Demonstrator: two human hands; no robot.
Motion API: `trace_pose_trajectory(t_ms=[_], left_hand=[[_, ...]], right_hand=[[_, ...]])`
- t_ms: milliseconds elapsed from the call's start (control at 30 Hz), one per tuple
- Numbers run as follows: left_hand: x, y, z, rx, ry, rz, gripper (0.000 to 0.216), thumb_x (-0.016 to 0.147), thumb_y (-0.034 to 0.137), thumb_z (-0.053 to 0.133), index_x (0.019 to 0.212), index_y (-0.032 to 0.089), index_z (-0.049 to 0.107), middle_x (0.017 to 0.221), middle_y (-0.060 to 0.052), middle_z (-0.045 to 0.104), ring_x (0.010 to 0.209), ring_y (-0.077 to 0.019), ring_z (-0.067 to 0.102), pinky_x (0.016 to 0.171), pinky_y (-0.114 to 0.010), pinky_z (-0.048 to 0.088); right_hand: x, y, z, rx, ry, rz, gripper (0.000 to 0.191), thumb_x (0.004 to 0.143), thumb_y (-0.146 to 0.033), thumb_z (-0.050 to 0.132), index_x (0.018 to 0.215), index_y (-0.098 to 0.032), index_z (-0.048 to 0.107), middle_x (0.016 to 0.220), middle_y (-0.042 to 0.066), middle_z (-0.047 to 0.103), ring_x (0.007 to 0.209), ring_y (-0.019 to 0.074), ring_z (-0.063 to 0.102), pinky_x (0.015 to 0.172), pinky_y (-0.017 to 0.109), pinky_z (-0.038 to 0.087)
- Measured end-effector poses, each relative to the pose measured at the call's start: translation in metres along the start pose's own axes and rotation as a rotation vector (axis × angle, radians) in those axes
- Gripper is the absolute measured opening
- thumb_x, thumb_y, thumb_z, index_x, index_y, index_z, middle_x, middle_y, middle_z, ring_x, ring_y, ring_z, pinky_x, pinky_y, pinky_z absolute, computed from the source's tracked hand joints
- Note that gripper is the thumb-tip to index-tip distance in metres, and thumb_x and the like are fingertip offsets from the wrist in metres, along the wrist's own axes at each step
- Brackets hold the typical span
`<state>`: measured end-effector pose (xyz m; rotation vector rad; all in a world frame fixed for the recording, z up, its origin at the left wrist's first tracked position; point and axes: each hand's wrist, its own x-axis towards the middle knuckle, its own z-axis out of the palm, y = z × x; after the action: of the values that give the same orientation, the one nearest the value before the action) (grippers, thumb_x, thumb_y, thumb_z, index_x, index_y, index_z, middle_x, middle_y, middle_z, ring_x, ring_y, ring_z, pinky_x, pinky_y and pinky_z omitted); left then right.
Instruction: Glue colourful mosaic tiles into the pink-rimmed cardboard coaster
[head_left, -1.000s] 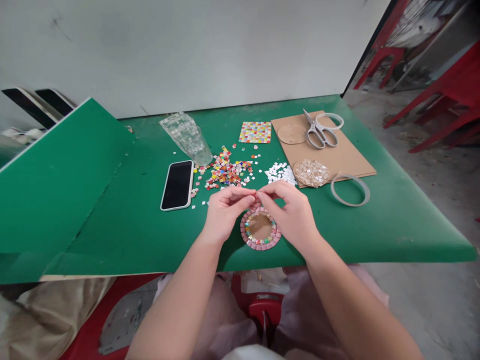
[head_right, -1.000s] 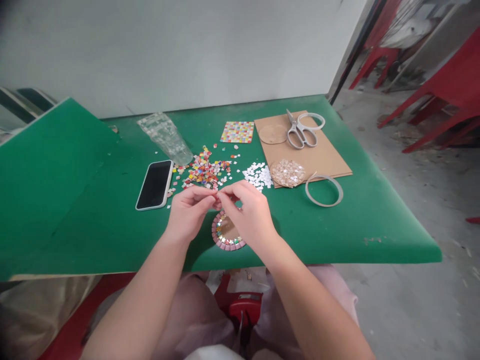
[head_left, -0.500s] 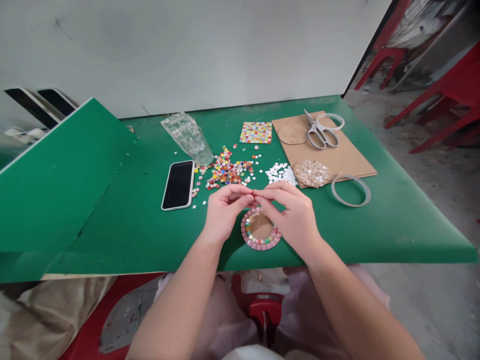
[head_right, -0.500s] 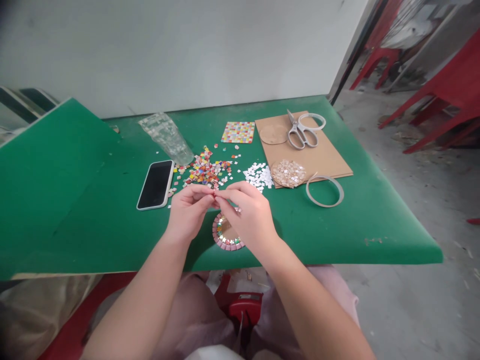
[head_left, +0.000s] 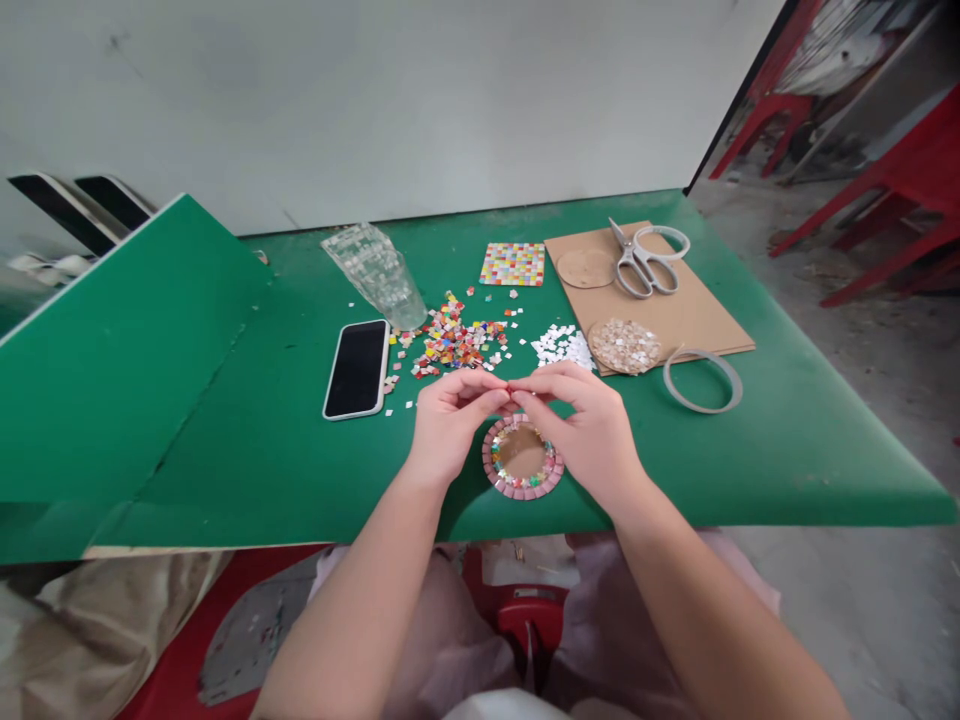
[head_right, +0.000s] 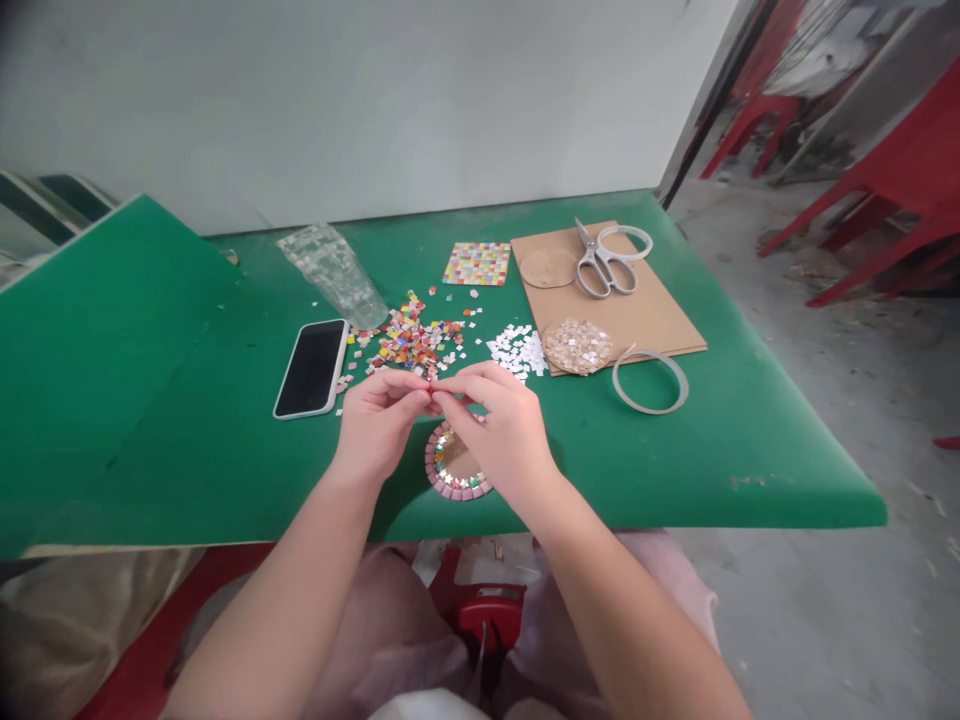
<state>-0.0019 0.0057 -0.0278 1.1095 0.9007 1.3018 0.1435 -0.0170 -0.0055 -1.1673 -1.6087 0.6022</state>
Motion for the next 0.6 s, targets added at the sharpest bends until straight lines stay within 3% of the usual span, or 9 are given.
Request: trace_pose_trajectory(t_ms=[600], left_hand=[[-0.0007,-0.0035,0.0006,0.012,0.034,0.007,0.009,0.064,0.019,0.076,0.069,0.018,0.069,0.06,0.002,0.069,0.054,-0.0098,0.065,0.059,-0.021,0.055]], right_hand=[[0.0007,0.0015,0.0054,0.094,-0.004,0.113,0.007,0.078,-0.016,0.059,0.075,-0.02,0.065,0.076,0.0,0.062,0.069,0.0101,0.059,0.062,0.023,0.051]])
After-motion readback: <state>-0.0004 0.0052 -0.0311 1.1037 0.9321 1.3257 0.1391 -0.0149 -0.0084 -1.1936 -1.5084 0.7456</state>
